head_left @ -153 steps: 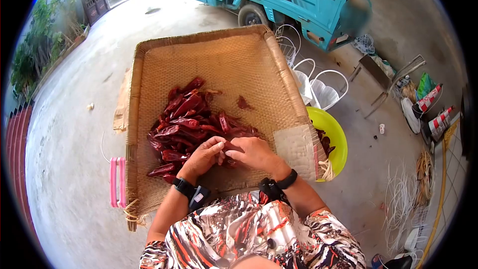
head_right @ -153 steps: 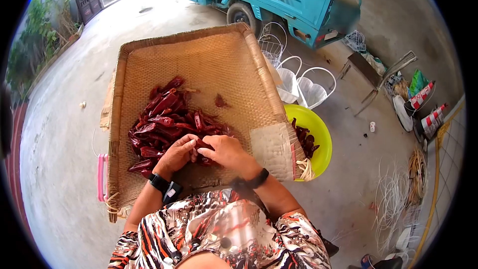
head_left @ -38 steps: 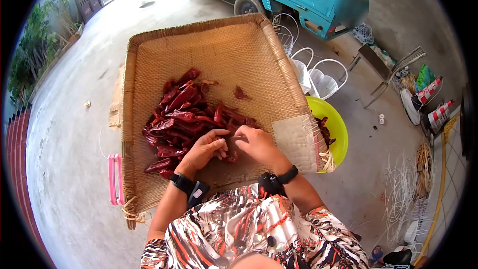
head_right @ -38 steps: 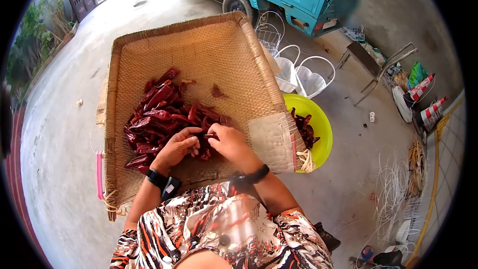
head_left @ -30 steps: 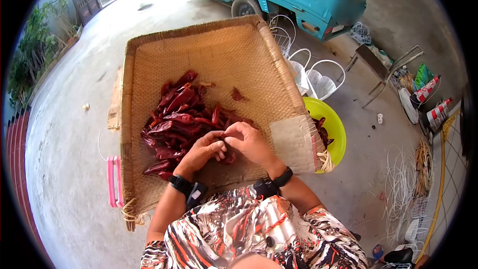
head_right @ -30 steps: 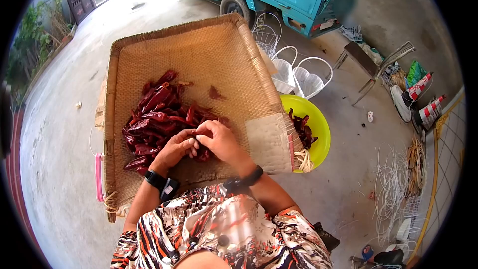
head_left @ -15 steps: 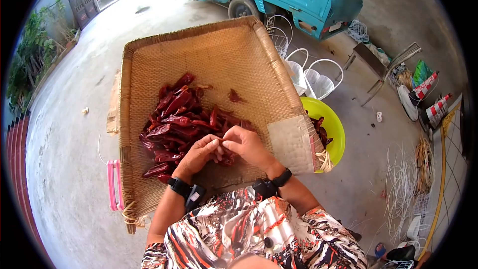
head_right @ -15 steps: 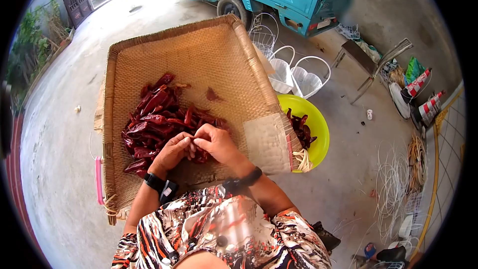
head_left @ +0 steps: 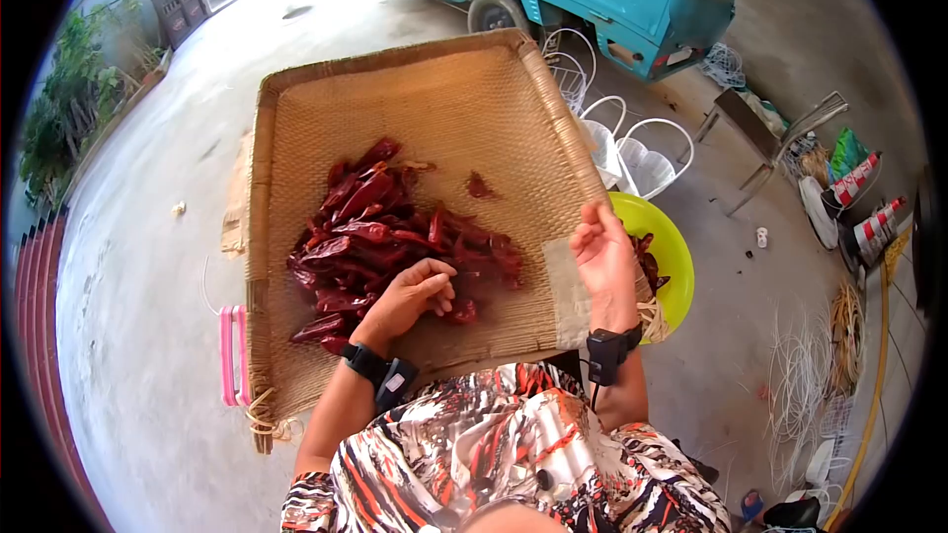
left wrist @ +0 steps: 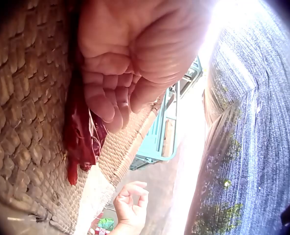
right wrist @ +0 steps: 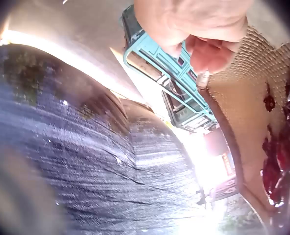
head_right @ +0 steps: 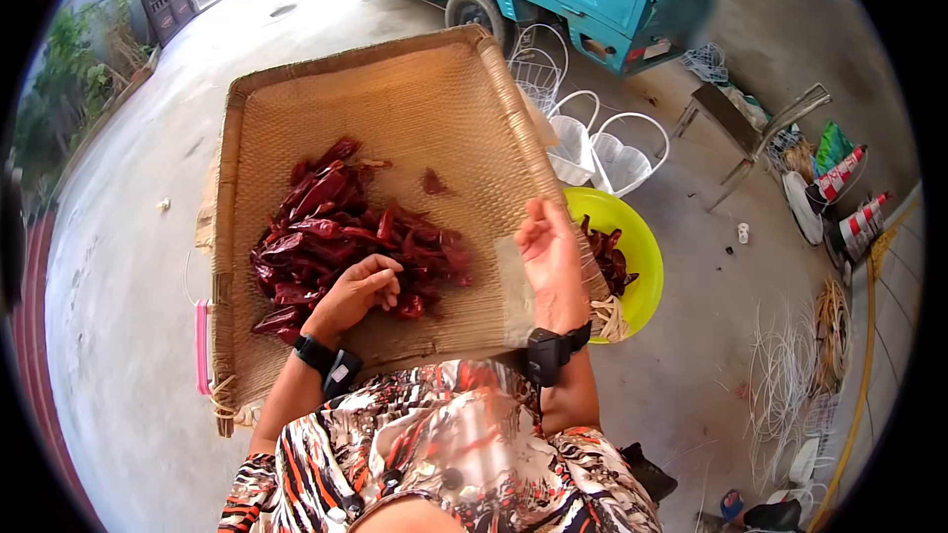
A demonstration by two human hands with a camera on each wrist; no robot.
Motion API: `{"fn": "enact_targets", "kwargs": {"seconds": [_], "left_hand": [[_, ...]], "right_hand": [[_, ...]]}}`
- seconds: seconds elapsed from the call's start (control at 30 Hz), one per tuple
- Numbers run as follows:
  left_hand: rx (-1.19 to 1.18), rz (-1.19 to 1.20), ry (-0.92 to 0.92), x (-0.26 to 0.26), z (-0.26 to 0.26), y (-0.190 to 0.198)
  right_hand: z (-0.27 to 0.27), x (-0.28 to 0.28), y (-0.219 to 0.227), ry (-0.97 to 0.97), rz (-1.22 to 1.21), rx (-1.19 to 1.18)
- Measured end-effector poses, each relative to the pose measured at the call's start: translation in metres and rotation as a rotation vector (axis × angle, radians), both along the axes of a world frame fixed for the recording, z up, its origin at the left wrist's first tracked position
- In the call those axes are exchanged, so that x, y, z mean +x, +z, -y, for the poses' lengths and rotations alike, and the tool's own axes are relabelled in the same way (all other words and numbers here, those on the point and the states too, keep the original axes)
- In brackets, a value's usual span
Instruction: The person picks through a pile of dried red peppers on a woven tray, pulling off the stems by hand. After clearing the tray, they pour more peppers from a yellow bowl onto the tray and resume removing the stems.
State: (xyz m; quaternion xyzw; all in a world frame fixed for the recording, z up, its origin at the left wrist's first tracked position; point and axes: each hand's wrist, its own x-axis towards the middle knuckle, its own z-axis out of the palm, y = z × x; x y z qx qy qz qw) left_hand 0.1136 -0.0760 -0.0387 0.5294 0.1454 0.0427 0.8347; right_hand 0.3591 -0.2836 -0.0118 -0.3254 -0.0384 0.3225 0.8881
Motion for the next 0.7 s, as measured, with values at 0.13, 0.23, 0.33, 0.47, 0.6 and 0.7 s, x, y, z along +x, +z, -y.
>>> {"fn": "enact_targets", "kwargs": {"seconds": [0.13,0.23,0.33,0.47,0.6,0.7], "left_hand": [[-0.019,0.003,-0.001,0.001,-0.002,-0.007],[-0.037,0.019,-0.007,0.000,-0.003,-0.008],[-0.038,0.040,-0.021,0.001,-0.004,-0.012],[-0.037,0.045,-0.019,0.000,-0.003,-0.012],[-0.050,0.043,-0.014,0.000,-0.003,-0.010],[-0.072,0.064,-0.011,0.000,-0.003,-0.013]], "right_hand": [[-0.045,-0.046,0.028,0.186,0.375,-0.440],[-0.083,-0.053,0.014,0.324,0.860,-0.561],[-0.103,-0.069,0.025,0.269,1.339,-0.690],[-0.130,-0.070,-0.003,0.104,1.736,-0.703],[-0.135,-0.069,-0.003,0.140,1.733,-0.713],[-0.124,-0.079,0.014,-0.007,1.745,-0.676]]}}
